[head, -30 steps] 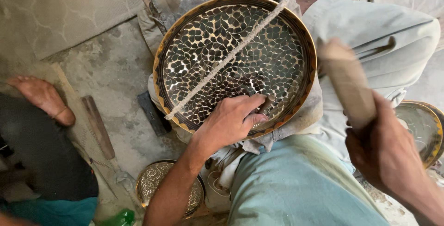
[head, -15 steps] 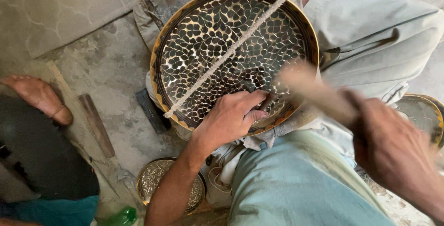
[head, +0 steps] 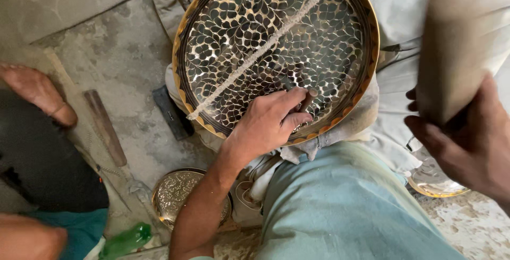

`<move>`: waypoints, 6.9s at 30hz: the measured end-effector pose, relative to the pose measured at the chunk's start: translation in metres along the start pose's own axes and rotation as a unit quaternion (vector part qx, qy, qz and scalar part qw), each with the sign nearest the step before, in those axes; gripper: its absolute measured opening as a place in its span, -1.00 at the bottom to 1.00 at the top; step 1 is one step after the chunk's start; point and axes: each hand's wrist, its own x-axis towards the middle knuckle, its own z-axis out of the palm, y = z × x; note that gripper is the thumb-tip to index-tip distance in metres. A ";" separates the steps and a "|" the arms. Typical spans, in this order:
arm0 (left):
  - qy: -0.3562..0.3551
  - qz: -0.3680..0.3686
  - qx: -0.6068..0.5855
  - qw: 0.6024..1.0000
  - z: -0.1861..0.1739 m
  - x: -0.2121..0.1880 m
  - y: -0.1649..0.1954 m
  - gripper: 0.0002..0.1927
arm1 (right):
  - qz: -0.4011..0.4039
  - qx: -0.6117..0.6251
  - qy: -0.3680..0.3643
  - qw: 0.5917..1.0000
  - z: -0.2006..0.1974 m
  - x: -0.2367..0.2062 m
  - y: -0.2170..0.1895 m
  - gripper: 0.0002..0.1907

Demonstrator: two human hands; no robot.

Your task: The person hammers a metal tray with a wooden mallet to create a textured pattern. They adjust the tray and a rope guide, then continue hammering across the surface.

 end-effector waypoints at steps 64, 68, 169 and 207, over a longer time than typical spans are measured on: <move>0.003 -0.022 0.080 0.997 0.004 -0.007 -0.006 -0.67 | -0.004 -0.293 0.031 0.956 -0.001 -0.006 -0.018 -0.55; 0.009 -0.023 0.072 0.997 0.004 -0.006 -0.001 -0.65 | -0.001 -0.101 0.096 0.990 0.001 -0.007 -0.010 -0.45; 0.100 -0.011 0.064 0.993 0.023 -0.024 0.001 -0.66 | -0.127 -0.109 0.058 0.984 -0.001 0.013 -0.006 -0.44; 0.140 -0.019 0.089 0.986 0.038 -0.013 0.015 -0.70 | -0.160 -0.169 0.173 0.957 0.008 -0.013 0.008 -0.48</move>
